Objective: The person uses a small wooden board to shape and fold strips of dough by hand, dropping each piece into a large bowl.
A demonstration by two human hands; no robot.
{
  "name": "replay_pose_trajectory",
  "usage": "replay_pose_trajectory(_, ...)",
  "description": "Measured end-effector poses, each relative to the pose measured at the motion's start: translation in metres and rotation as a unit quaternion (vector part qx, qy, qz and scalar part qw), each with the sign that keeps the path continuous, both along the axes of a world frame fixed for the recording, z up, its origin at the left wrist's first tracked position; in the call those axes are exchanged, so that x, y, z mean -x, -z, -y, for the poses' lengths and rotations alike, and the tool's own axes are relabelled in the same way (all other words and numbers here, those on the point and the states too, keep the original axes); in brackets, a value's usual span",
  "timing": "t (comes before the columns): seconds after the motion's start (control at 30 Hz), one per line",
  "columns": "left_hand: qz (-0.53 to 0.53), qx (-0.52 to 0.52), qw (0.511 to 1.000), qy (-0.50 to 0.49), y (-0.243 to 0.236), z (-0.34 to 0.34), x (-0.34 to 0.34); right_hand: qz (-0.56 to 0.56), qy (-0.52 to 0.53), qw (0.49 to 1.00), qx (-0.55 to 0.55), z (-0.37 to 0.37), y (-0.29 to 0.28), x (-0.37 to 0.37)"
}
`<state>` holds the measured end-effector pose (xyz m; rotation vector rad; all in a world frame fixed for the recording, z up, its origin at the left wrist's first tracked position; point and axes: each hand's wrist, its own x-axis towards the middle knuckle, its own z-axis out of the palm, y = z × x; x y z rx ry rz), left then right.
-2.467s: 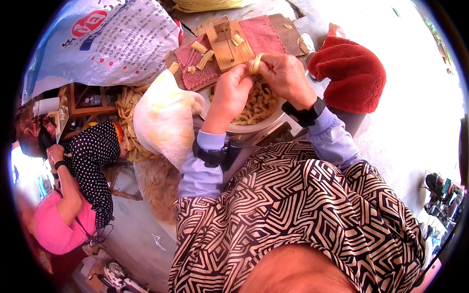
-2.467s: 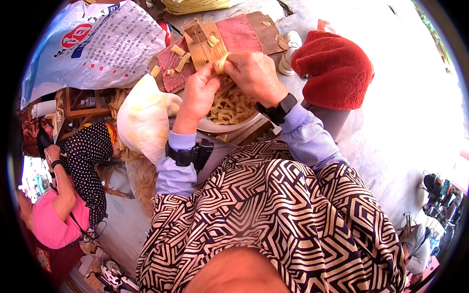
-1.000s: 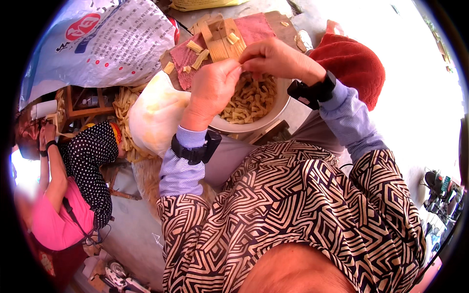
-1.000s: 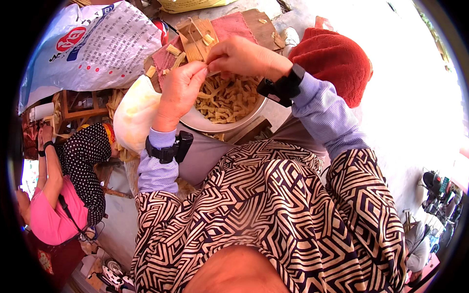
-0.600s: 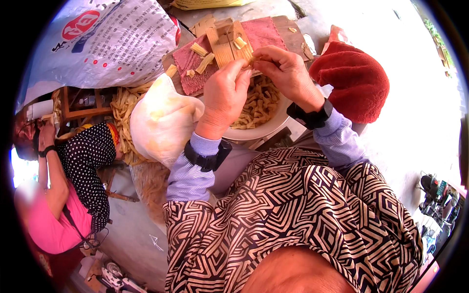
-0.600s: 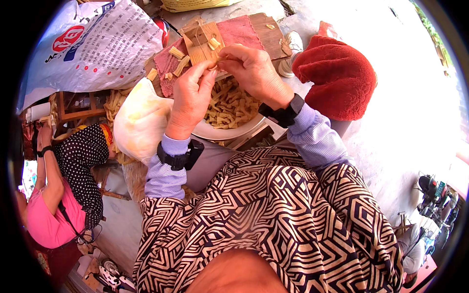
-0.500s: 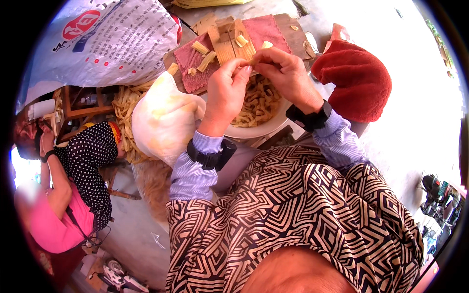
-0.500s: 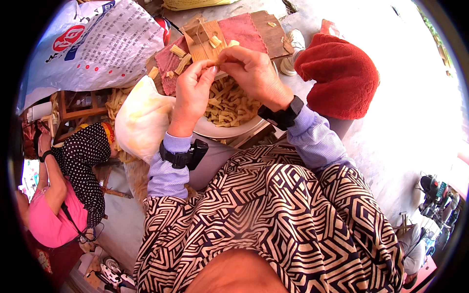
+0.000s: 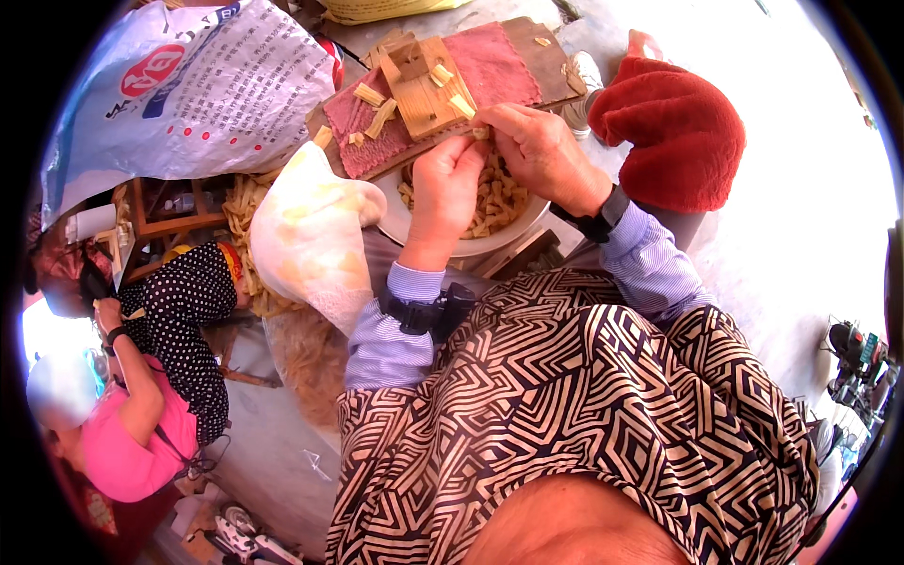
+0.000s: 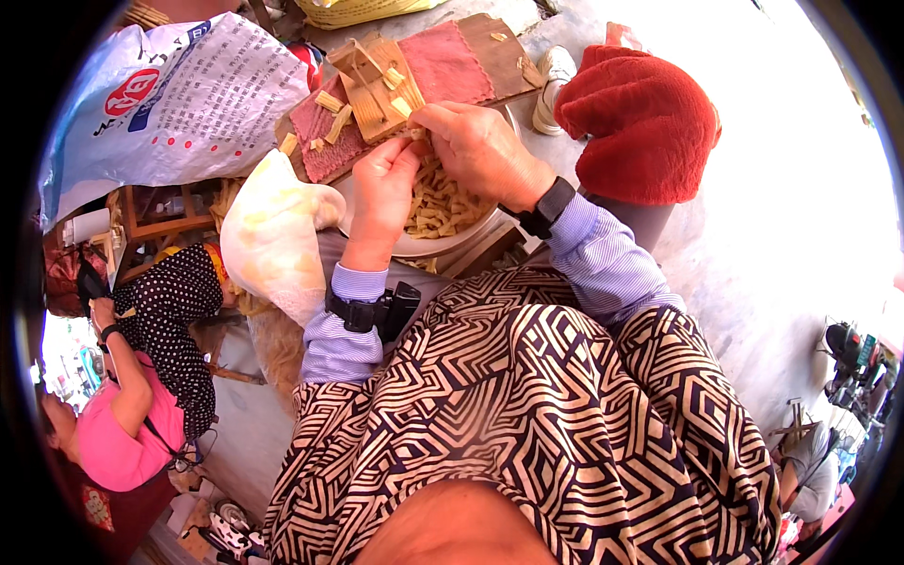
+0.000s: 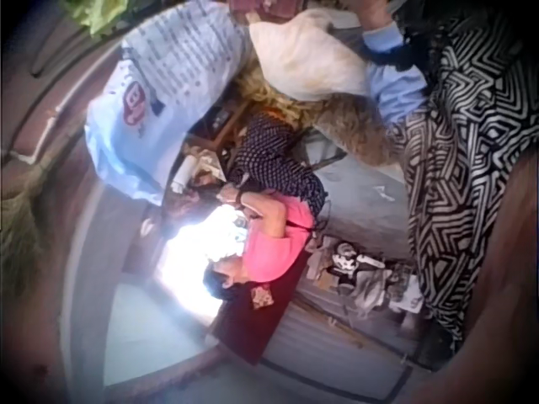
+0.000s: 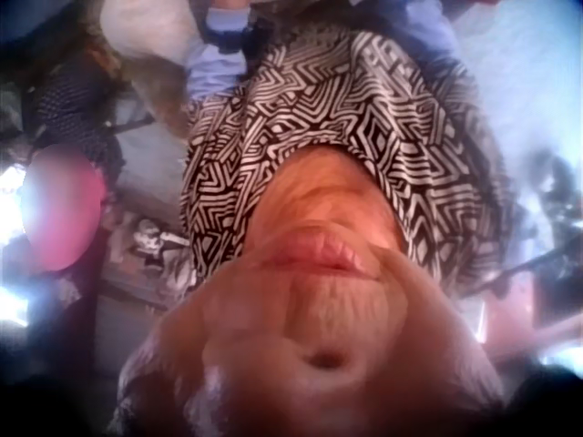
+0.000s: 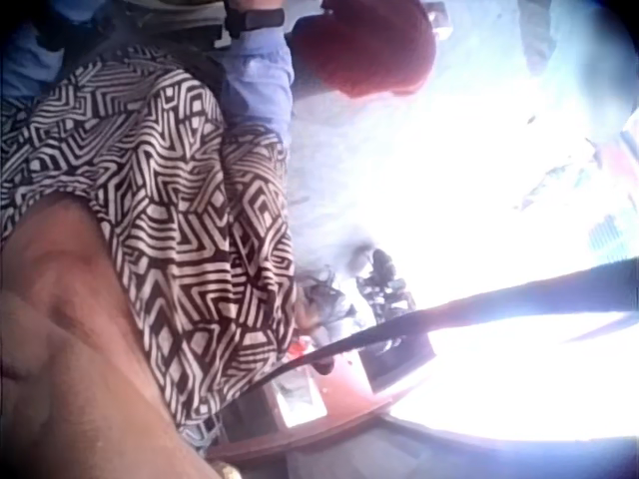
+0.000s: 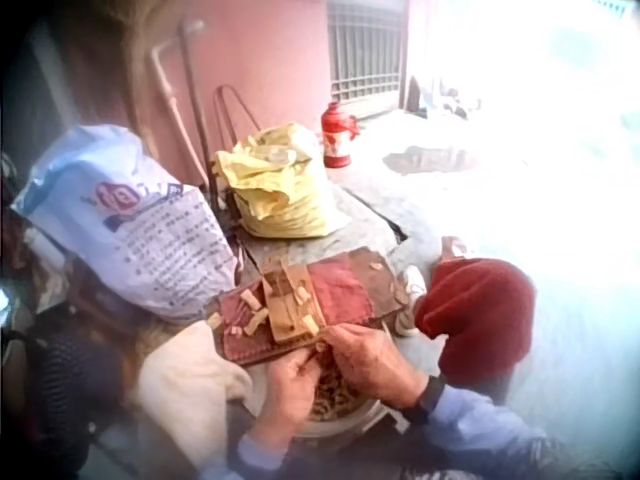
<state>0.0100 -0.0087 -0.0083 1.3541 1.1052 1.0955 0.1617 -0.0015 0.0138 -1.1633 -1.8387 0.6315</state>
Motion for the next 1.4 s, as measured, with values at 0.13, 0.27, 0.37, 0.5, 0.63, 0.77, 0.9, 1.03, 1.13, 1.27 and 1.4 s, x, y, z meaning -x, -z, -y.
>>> replay_pose_trajectory(0.13, 0.24, 0.35, 0.897, 0.126, -0.016, 0.004, 0.021, -0.174, -0.061, 0.967, 0.174, 0.009, 0.002, -0.003)
replay_pose_trajectory(0.27, 0.418, 0.398, 0.793, 0.196, 0.002, 0.02, 0.018, -0.112, -0.053, 0.977, 0.173, 0.023, -0.013, 0.0)
replay_pose_trajectory(0.37, 0.497, 0.422, 0.724, 0.226, 0.005, 0.032, 0.01, -0.058, -0.111, 0.99, -0.064, 0.011, -0.004, -0.002)
replay_pose_trajectory(0.5, 0.382, 0.396, 0.816, 0.178, -0.015, 0.036, 0.014, -0.031, -0.108, 0.983, -0.144, 0.016, -0.005, -0.006)
replay_pose_trajectory(0.63, 0.213, 0.27, 0.934, 0.099, -0.029, 0.03, 0.012, -0.123, -0.096, 0.988, -0.02, 0.022, -0.006, -0.007)
replay_pose_trajectory(0.77, -0.172, -0.164, 0.971, -0.021, -0.024, 0.018, 0.014, -0.291, 0.046, 0.945, 0.145, 0.023, -0.011, -0.02)
replay_pose_trajectory(0.9, -0.421, -0.35, 0.834, -0.065, -0.028, 0.02, 0.013, -0.24, 0.023, 0.95, 0.2, 0.038, -0.033, -0.017)
replay_pose_trajectory(1.03, -0.304, -0.315, 0.896, -0.071, -0.018, 0.021, 0.002, -0.092, 0.01, 0.98, 0.173, 0.037, -0.02, -0.014)
replay_pose_trajectory(1.13, -0.062, -0.029, 0.998, 0.008, -0.019, 0.026, 0.001, -0.023, 0.022, 0.998, 0.063, 0.035, -0.011, -0.017)
replay_pose_trajectory(1.27, -0.08, -0.062, 0.994, -0.05, -0.024, 0.025, -0.006, -0.004, 0.03, 0.996, 0.079, 0.033, -0.022, -0.017)
replay_pose_trajectory(1.4, -0.073, -0.145, 0.984, -0.08, -0.016, 0.027, -0.016, -0.212, 0.029, 0.94, 0.267, 0.032, -0.014, -0.01)
